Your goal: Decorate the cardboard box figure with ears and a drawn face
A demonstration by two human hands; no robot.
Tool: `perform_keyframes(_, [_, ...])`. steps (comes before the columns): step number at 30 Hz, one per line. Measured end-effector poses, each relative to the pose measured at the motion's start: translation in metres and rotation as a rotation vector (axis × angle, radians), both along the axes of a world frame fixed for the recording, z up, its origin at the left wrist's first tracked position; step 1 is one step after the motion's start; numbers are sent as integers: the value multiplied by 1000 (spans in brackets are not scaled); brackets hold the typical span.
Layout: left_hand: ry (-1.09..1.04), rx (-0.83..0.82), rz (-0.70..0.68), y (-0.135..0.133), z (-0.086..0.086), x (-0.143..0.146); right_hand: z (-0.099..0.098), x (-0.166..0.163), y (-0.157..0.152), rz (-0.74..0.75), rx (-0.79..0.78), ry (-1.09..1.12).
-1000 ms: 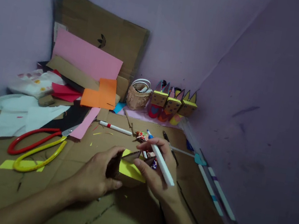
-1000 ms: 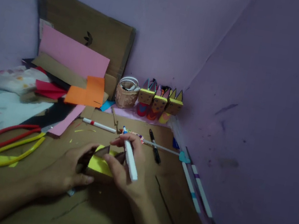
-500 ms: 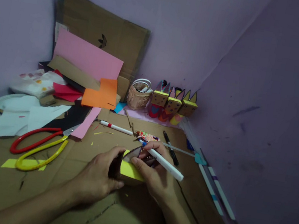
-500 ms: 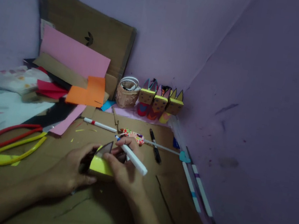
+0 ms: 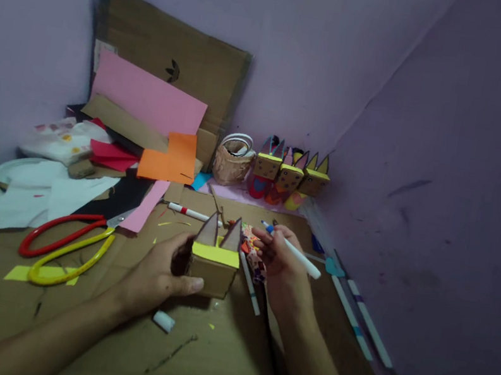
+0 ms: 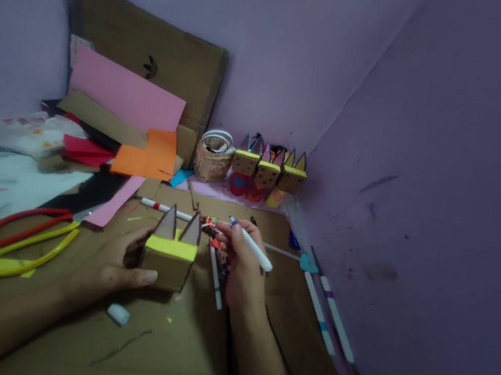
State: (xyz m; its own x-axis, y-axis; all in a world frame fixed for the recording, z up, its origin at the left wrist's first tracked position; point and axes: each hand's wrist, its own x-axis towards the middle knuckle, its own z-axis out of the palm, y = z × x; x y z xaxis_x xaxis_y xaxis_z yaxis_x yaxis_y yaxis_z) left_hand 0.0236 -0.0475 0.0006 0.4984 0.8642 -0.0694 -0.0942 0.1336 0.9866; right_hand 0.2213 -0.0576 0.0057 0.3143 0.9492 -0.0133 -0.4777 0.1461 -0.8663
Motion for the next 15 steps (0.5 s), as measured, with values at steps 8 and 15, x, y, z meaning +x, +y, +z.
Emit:
perform_keyframes(8, [-25, -42, 20, 5, -1, -3, -10, -8, -2, 36, -6, -184])
perform_keyframes(15, [-34, -49, 8, 6, -4, -2, -8, -8, -3, 1, -18, -312])
